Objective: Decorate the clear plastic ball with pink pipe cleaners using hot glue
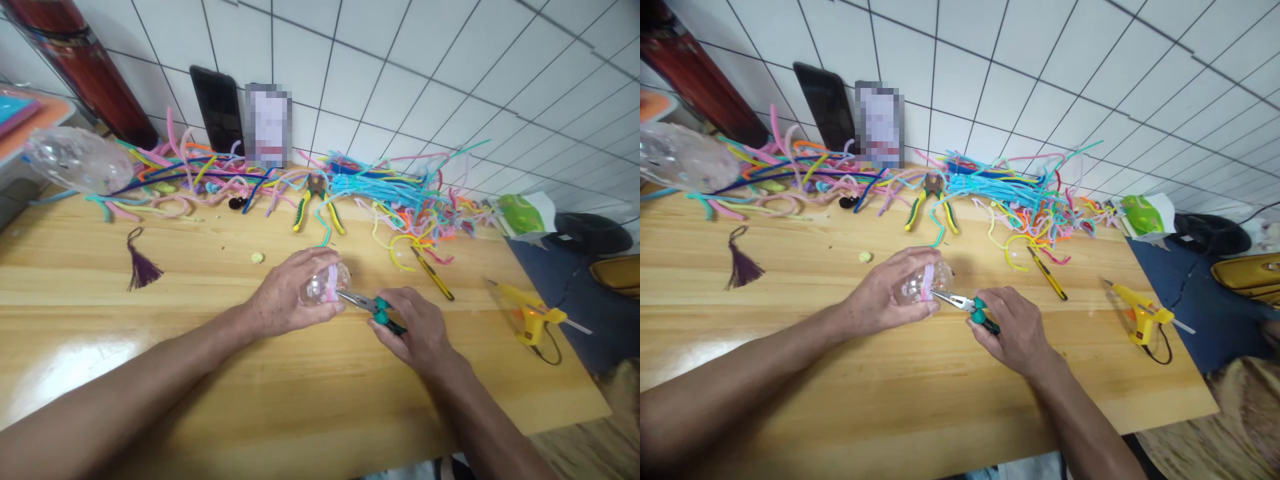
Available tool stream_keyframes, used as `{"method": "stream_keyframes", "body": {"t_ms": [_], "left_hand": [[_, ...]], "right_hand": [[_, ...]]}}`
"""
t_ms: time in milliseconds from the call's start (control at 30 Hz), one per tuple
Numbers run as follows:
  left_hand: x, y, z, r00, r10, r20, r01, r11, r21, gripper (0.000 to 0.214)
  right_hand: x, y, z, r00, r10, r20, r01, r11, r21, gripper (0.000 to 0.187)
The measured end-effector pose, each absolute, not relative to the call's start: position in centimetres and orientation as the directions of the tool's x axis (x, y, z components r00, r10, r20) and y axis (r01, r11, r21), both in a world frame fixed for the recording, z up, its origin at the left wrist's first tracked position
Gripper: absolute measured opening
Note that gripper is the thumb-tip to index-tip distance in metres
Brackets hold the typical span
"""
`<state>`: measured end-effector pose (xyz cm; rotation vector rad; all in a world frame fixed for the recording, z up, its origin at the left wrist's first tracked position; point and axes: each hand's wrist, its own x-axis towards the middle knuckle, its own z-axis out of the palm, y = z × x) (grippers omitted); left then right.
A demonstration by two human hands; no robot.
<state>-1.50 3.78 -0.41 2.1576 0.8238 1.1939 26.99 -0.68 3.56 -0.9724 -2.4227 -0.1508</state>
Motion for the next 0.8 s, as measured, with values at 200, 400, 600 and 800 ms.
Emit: {"method": "stream_keyframes", "body": {"t_ms": [200, 400, 600, 800], "left_hand": [[-1.51, 3.82, -0.38, 0.427, 0.720, 0.547, 0.245, -0.675, 0.696, 0.066], [-1.43, 3.82, -0.35, 0.418, 0.716, 0.559, 0.244, -0.682, 0.690, 0.064], [-1.43, 3.82, -0.35, 0.417, 0.709, 0.569, 0.237, -0.689, 0.684, 0.063], [-1.47, 3.83, -0.49, 0.422, 0.719, 0.552, 0.238, -0.675, 0.698, 0.063]], "right_hand": [[26.93, -0.65, 3.58, -0.611, 0.605, 0.510, 0.666, 0.741, -0.081, 0.035], [26.95, -0.69, 3.54, -0.607, 0.604, 0.517, 0.663, 0.743, -0.091, 0.034], [26.85, -0.75, 3.60, -0.615, 0.610, 0.500, 0.660, 0.745, -0.097, 0.036], [26.80, -0.77, 3.51, -0.608, 0.616, 0.502, 0.660, 0.743, -0.111, 0.036]]}}
